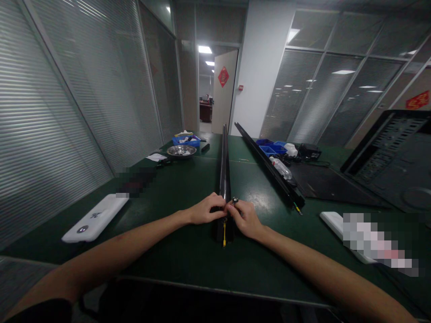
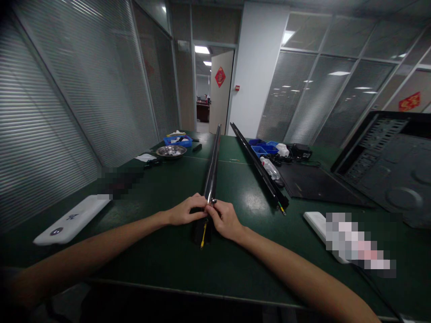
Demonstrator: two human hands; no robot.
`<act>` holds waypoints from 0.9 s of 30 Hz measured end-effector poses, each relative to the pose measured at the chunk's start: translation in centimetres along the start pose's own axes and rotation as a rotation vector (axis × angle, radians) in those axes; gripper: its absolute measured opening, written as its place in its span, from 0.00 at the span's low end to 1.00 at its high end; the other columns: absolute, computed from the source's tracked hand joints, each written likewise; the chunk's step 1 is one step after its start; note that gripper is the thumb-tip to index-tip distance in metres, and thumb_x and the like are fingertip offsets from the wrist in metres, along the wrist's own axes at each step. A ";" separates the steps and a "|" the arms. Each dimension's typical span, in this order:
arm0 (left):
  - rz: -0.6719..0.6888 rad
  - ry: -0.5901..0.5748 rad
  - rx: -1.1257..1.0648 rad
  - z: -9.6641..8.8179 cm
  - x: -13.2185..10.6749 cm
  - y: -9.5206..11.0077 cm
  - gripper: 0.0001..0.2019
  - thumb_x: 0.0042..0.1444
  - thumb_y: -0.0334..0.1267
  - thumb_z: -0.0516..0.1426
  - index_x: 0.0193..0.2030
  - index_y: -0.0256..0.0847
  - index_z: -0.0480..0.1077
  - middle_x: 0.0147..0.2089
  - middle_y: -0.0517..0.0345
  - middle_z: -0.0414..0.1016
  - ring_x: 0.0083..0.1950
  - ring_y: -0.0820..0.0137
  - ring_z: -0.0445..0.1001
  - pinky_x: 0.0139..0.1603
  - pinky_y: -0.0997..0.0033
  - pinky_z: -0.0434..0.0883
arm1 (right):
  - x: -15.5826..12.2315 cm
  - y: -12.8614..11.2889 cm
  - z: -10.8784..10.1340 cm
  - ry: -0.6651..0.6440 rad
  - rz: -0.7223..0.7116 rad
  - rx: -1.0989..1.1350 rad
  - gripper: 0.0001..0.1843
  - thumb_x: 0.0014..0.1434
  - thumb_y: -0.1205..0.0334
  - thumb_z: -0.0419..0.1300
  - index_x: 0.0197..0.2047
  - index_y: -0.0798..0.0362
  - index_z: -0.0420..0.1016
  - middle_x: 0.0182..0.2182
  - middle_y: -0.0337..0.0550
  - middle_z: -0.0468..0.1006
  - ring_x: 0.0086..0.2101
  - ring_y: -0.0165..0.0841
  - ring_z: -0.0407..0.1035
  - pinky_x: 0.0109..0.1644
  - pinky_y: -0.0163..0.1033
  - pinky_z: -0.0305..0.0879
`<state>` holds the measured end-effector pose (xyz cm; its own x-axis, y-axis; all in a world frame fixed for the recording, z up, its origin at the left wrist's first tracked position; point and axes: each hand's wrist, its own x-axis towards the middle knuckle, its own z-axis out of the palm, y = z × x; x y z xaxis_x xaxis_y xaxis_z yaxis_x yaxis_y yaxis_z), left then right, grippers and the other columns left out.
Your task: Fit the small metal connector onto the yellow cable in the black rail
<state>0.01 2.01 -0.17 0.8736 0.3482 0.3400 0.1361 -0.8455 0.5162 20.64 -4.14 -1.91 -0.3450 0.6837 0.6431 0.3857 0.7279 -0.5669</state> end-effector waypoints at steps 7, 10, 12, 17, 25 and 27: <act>-0.008 0.002 -0.001 -0.2 0.1 0.4 0.15 0.70 0.48 0.52 0.38 0.39 0.68 0.38 0.57 0.73 0.43 0.66 0.70 0.52 0.66 0.59 | 0.0 0.1 -0.1 -0.024 -0.021 0.028 0.17 0.74 0.59 0.51 0.36 0.53 0.75 0.32 0.43 0.78 0.33 0.34 0.73 0.40 0.38 0.67; -0.006 -0.005 0.001 -0.2 0.1 0.4 0.15 0.70 0.47 0.52 0.38 0.39 0.68 0.38 0.57 0.73 0.43 0.66 0.70 0.52 0.66 0.60 | 0.0 0.2 0.0 -0.025 -0.015 0.032 0.16 0.74 0.59 0.51 0.36 0.53 0.75 0.32 0.43 0.78 0.33 0.34 0.73 0.40 0.38 0.67; 0.004 -0.011 0.011 -0.2 0.1 0.5 0.14 0.70 0.46 0.52 0.38 0.39 0.68 0.38 0.57 0.73 0.43 0.66 0.70 0.52 0.65 0.60 | 0.0 0.2 0.0 -0.029 -0.008 0.027 0.17 0.74 0.59 0.51 0.36 0.53 0.75 0.32 0.43 0.78 0.33 0.34 0.73 0.40 0.38 0.67; 0.025 -0.048 0.064 -0.1 -0.2 0.6 0.10 0.71 0.40 0.51 0.42 0.39 0.69 0.43 0.54 0.75 0.47 0.64 0.70 0.56 0.62 0.59 | 0.0 0.4 0.1 -0.030 0.001 0.006 0.17 0.74 0.58 0.50 0.36 0.53 0.75 0.30 0.43 0.77 0.31 0.34 0.72 0.38 0.38 0.66; 0.030 -0.062 0.089 -0.1 -0.3 0.7 0.09 0.71 0.37 0.50 0.44 0.40 0.71 0.45 0.54 0.76 0.49 0.63 0.70 0.57 0.61 0.59 | 0.0 0.6 0.2 -0.045 0.020 0.018 0.17 0.74 0.58 0.50 0.35 0.53 0.74 0.30 0.43 0.77 0.30 0.34 0.71 0.37 0.38 0.65; 0.032 -0.057 0.093 -0.1 -0.3 0.7 0.09 0.70 0.37 0.51 0.42 0.40 0.70 0.44 0.54 0.75 0.48 0.64 0.70 0.56 0.61 0.59 | 0.0 0.7 0.2 -0.042 0.021 0.018 0.17 0.74 0.58 0.50 0.35 0.53 0.74 0.30 0.43 0.77 0.30 0.34 0.71 0.37 0.38 0.65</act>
<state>-0.18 1.37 0.20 0.9031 0.2986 0.3086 0.1479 -0.8909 0.4293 20.72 -3.61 -2.37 -0.3727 0.7004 0.6088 0.3777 0.7137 -0.5899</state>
